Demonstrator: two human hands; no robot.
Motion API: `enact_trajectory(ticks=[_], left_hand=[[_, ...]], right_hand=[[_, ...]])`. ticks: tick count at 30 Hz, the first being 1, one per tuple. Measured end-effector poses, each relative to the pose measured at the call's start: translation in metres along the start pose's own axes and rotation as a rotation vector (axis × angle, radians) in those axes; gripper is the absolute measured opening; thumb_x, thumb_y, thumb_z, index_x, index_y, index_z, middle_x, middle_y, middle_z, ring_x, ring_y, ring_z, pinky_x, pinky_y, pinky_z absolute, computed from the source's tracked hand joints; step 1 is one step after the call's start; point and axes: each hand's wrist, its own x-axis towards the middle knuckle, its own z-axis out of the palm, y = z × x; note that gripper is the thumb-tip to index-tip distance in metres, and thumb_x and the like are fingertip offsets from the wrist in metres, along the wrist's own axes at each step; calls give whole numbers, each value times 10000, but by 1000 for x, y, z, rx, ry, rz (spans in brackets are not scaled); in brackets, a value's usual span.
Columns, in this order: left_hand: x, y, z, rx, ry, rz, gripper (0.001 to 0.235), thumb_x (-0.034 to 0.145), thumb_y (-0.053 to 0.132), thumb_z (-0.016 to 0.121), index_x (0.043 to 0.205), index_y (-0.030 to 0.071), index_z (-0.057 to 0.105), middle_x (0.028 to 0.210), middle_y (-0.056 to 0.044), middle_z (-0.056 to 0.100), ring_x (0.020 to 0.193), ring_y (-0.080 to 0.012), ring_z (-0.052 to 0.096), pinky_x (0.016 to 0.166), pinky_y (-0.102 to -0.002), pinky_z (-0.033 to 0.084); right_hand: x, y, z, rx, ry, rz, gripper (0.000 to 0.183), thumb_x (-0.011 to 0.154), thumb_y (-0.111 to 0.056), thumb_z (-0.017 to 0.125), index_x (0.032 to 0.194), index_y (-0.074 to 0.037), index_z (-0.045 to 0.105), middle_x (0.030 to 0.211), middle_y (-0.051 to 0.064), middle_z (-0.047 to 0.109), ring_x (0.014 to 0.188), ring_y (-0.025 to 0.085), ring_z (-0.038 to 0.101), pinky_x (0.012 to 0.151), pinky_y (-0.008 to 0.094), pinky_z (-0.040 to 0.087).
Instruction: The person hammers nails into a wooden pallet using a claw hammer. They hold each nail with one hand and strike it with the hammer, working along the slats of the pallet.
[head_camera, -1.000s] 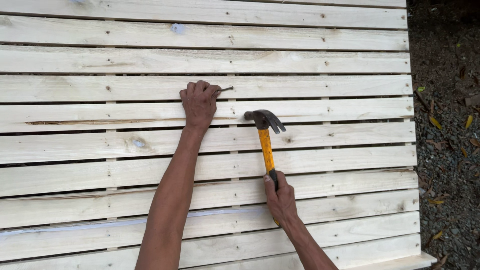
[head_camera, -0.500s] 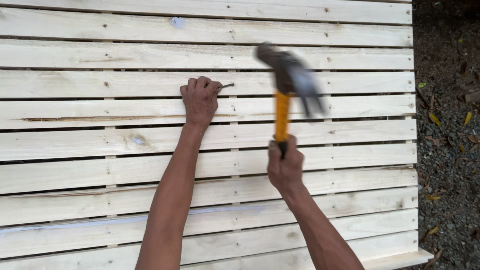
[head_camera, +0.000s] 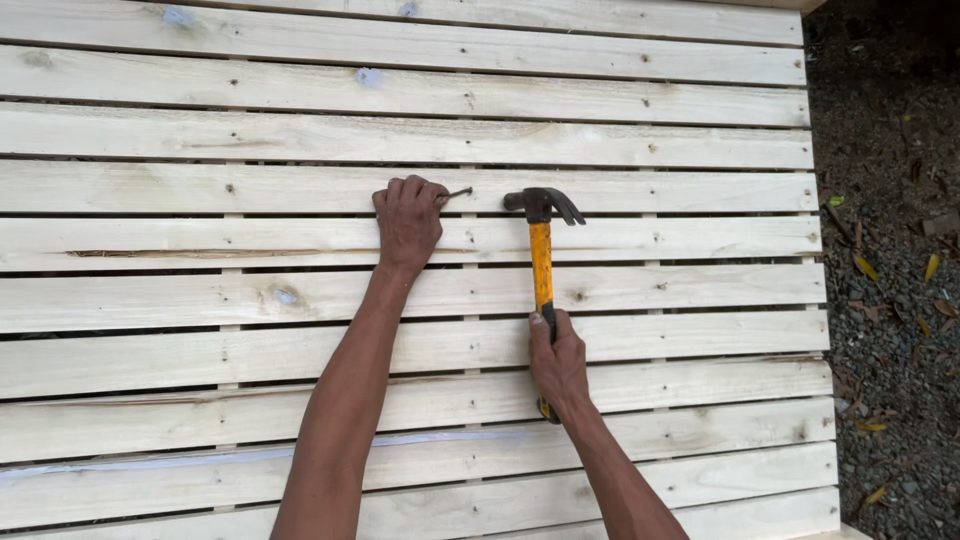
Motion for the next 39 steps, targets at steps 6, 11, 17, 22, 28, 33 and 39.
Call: enact_trajectory(ticks=[6, 11, 17, 22, 28, 33, 39], left_hand=[[-4, 0, 0, 15, 19, 20, 79, 937, 101, 718, 1001, 145, 733, 1003, -13, 616, 973, -233, 547, 866, -423, 380], [-11, 20, 5, 0, 27, -57, 55, 939, 113, 721, 993, 120, 722, 991, -21, 615, 970, -240, 545, 865, -426, 380], [-3, 12, 2, 41, 20, -65, 41, 941, 115, 717, 973, 138, 729, 981, -8, 621, 960, -231, 545, 882, -438, 376], [3, 6, -2, -3, -64, -85, 17, 952, 141, 716, 951, 143, 733, 953, 0, 620, 951, -238, 531, 872, -437, 373], [-22, 24, -3, 16, -24, -33, 38, 990, 141, 712, 1026, 127, 718, 984, -12, 599, 967, -241, 522, 876, -418, 380], [-23, 13, -5, 2, -31, -97, 55, 972, 134, 708, 1020, 146, 732, 1014, 4, 618, 995, -236, 534, 887, -421, 382], [-3, 5, -1, 11, -37, -98, 57, 950, 141, 717, 976, 172, 758, 994, 24, 624, 988, -237, 535, 886, -435, 379]], right_hand=[[-4, 6, 2, -36, -2, -70, 323, 1036, -356, 521, 945, -57, 606, 576, 20, 551, 487, 102, 492, 428, 335, 418], [2, 5, 2, -100, -18, -61, 305, 1030, -364, 511, 990, -74, 599, 541, 39, 545, 456, 117, 489, 420, 341, 403], [5, 9, 3, -120, -23, -83, 306, 1034, -364, 510, 1001, -72, 595, 532, 31, 543, 440, 111, 497, 410, 331, 406], [2, 8, 0, -105, -66, -33, 318, 1045, -365, 502, 994, -67, 600, 535, 18, 517, 441, 104, 462, 395, 325, 380], [4, 2, -2, -129, -74, -35, 314, 1036, -371, 506, 1004, -74, 602, 524, 15, 510, 430, 104, 459, 390, 320, 373], [-1, 5, -2, -144, -81, -10, 316, 1044, -372, 500, 1012, -77, 608, 521, 22, 501, 433, 115, 452, 399, 331, 366], [0, 5, -1, -138, -71, -53, 313, 1041, -368, 513, 1019, -71, 607, 531, 24, 512, 443, 117, 461, 406, 334, 380]])
